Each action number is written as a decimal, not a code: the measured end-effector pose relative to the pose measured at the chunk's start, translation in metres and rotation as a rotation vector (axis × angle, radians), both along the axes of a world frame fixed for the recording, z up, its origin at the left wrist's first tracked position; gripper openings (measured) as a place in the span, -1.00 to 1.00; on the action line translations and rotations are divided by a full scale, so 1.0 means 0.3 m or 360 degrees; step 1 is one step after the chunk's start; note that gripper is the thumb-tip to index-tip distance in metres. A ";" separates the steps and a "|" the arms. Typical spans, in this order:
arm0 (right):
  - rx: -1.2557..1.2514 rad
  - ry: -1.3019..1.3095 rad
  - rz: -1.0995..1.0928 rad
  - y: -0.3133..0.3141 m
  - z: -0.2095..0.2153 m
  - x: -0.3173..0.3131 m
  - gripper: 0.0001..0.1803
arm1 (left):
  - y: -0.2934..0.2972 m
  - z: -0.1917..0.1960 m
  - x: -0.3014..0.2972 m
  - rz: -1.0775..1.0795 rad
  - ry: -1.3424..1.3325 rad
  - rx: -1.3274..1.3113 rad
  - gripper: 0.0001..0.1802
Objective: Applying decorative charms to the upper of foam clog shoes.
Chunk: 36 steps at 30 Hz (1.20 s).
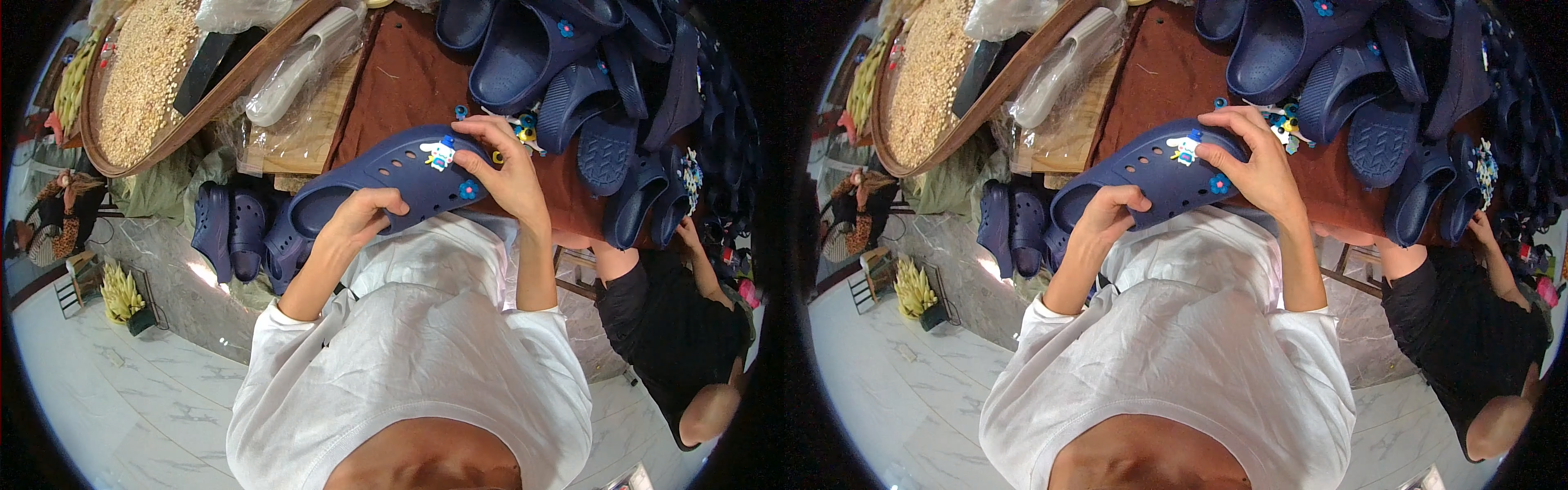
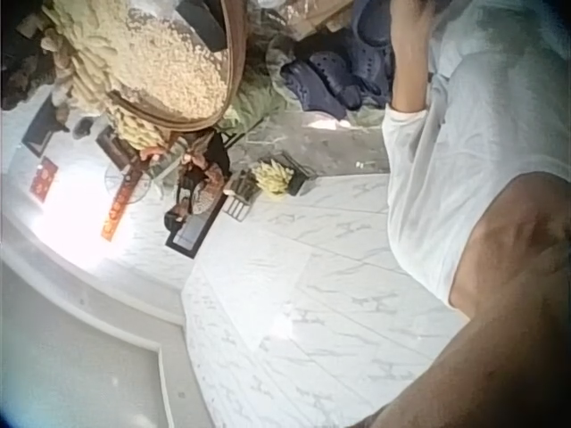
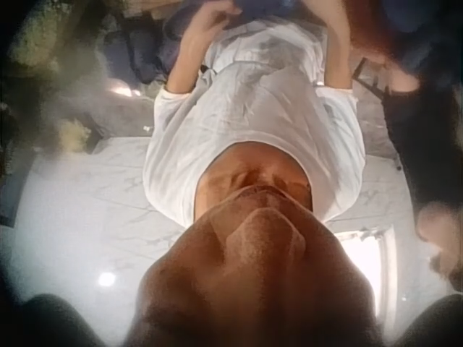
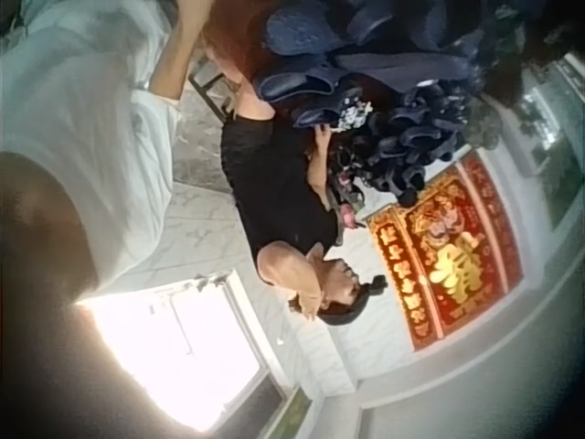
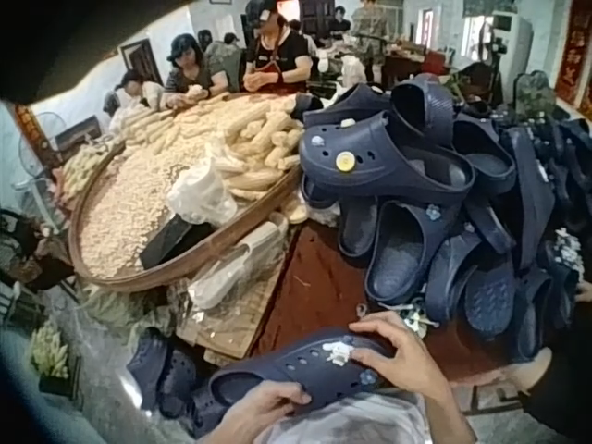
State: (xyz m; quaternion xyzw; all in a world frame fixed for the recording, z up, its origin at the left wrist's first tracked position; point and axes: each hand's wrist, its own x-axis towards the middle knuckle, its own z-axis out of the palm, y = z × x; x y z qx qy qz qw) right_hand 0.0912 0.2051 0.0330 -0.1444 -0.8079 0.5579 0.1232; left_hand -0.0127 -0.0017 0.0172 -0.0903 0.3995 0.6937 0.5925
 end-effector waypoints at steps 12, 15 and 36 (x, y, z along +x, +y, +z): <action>0.0291 -0.0021 0.0001 -0.006 -0.060 -0.014 -0.53 | 0.044 0.031 0.001 0.0092 0.0071 -0.0036 -0.52; 0.0262 -0.0061 -0.0022 -0.017 -0.069 -0.013 -0.54 | 0.017 0.020 -0.024 0.0056 0.0020 -0.0047 -0.49; 0.0957 -0.0303 -0.0722 -0.035 -0.174 0.150 -0.75 | -0.013 0.013 0.056 0.0500 -0.0130 -0.0023 -0.61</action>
